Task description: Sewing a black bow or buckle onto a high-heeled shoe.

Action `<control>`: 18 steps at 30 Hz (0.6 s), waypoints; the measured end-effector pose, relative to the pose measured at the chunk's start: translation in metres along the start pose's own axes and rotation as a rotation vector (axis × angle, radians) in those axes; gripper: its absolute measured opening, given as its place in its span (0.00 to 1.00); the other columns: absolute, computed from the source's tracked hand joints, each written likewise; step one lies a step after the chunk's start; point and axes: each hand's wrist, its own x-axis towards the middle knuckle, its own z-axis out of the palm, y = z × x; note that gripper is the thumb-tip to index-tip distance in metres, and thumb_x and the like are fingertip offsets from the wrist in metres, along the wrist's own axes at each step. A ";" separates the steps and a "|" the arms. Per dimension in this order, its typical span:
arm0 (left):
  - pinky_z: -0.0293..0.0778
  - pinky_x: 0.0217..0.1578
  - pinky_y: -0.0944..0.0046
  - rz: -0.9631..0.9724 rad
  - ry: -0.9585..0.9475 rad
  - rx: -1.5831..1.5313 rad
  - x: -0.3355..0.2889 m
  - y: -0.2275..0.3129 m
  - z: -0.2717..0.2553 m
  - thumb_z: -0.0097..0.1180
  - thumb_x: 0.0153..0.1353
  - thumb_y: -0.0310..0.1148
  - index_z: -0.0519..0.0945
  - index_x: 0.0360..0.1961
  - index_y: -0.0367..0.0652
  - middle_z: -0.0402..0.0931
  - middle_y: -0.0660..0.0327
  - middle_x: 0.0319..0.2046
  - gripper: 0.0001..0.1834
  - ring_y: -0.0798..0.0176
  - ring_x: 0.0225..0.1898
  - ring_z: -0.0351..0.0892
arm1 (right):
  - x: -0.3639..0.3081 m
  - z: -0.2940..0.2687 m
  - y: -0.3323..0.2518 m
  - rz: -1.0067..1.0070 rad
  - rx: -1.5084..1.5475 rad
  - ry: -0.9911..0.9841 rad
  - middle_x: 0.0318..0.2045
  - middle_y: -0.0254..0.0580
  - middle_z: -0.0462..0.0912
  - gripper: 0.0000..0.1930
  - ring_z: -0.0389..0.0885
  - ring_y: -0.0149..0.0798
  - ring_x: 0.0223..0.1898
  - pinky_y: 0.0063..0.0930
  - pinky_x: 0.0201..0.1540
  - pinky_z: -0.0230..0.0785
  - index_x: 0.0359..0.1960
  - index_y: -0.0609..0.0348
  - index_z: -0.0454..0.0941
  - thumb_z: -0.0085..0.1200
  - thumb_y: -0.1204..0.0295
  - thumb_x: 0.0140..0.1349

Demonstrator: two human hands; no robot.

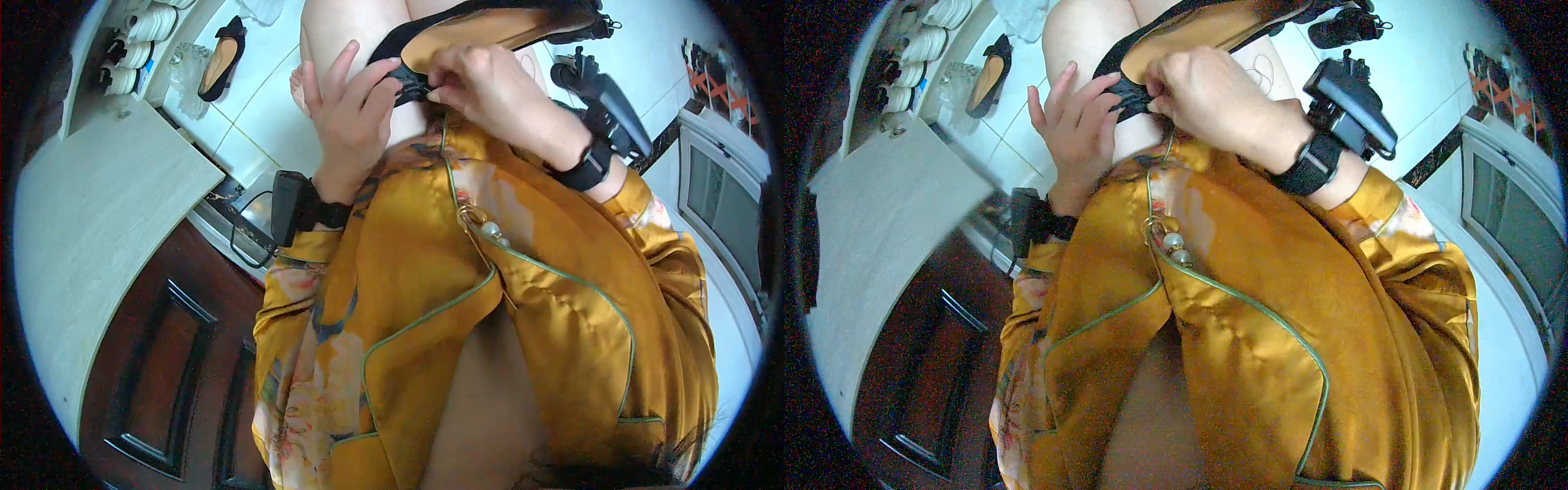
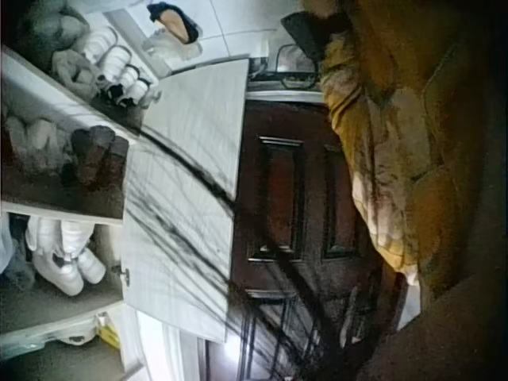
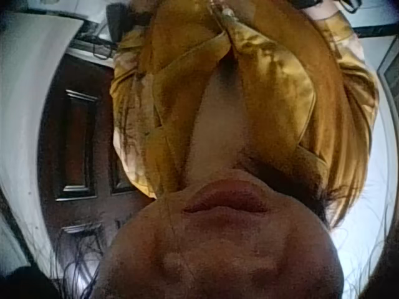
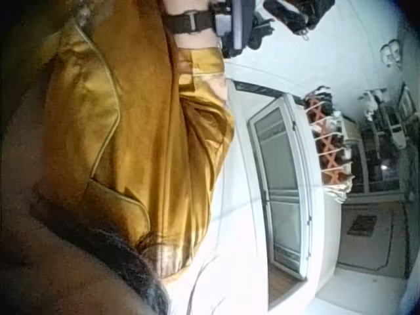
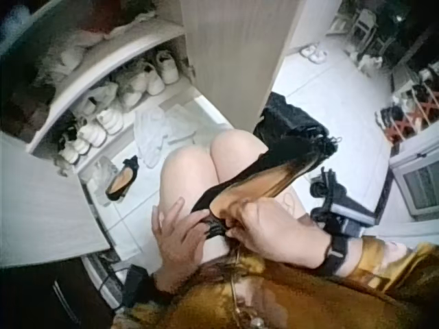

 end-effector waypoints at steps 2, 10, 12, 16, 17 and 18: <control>0.34 0.63 0.50 -0.007 0.011 -0.002 -0.002 -0.001 0.001 0.56 0.46 0.29 0.76 0.28 0.52 0.75 0.76 0.42 0.07 0.59 0.57 0.63 | 0.008 -0.005 0.000 -0.082 0.050 0.076 0.20 0.47 0.78 0.09 0.78 0.45 0.22 0.32 0.25 0.71 0.29 0.64 0.75 0.55 0.71 0.50; 0.37 0.62 0.49 0.049 0.065 -0.002 -0.006 -0.004 0.002 0.58 0.44 0.27 0.75 0.27 0.52 0.76 0.75 0.41 0.08 0.58 0.54 0.66 | 0.029 -0.025 -0.014 0.480 0.378 -0.437 0.12 0.31 0.70 0.10 0.65 0.23 0.09 0.16 0.11 0.59 0.35 0.60 0.75 0.46 0.68 0.60; 0.38 0.61 0.49 0.065 0.083 -0.010 -0.009 -0.005 0.006 0.58 0.44 0.27 0.75 0.26 0.52 0.76 0.75 0.41 0.08 0.58 0.54 0.66 | 0.032 -0.010 -0.011 0.379 0.278 -0.387 0.10 0.36 0.73 0.12 0.71 0.29 0.09 0.21 0.11 0.65 0.26 0.64 0.76 0.43 0.70 0.59; 0.41 0.60 0.49 0.059 0.100 -0.028 -0.009 -0.004 0.003 0.59 0.43 0.27 0.75 0.26 0.52 0.76 0.75 0.41 0.08 0.59 0.53 0.67 | 0.033 0.009 0.000 0.279 0.339 -0.237 0.10 0.39 0.74 0.12 0.72 0.29 0.10 0.25 0.13 0.66 0.20 0.64 0.76 0.47 0.70 0.56; 0.41 0.60 0.49 0.056 0.102 -0.029 -0.009 -0.003 0.004 0.59 0.43 0.27 0.75 0.26 0.52 0.76 0.75 0.41 0.08 0.59 0.53 0.67 | 0.033 0.010 0.002 0.280 0.336 -0.239 0.10 0.39 0.74 0.12 0.72 0.29 0.10 0.25 0.13 0.66 0.20 0.64 0.76 0.47 0.70 0.56; 0.42 0.60 0.49 0.069 0.120 -0.026 -0.009 -0.003 0.006 0.59 0.43 0.27 0.75 0.25 0.52 0.76 0.74 0.41 0.08 0.59 0.53 0.67 | 0.032 0.011 0.004 0.307 0.370 -0.244 0.10 0.40 0.74 0.11 0.72 0.30 0.10 0.25 0.14 0.67 0.21 0.65 0.77 0.48 0.71 0.55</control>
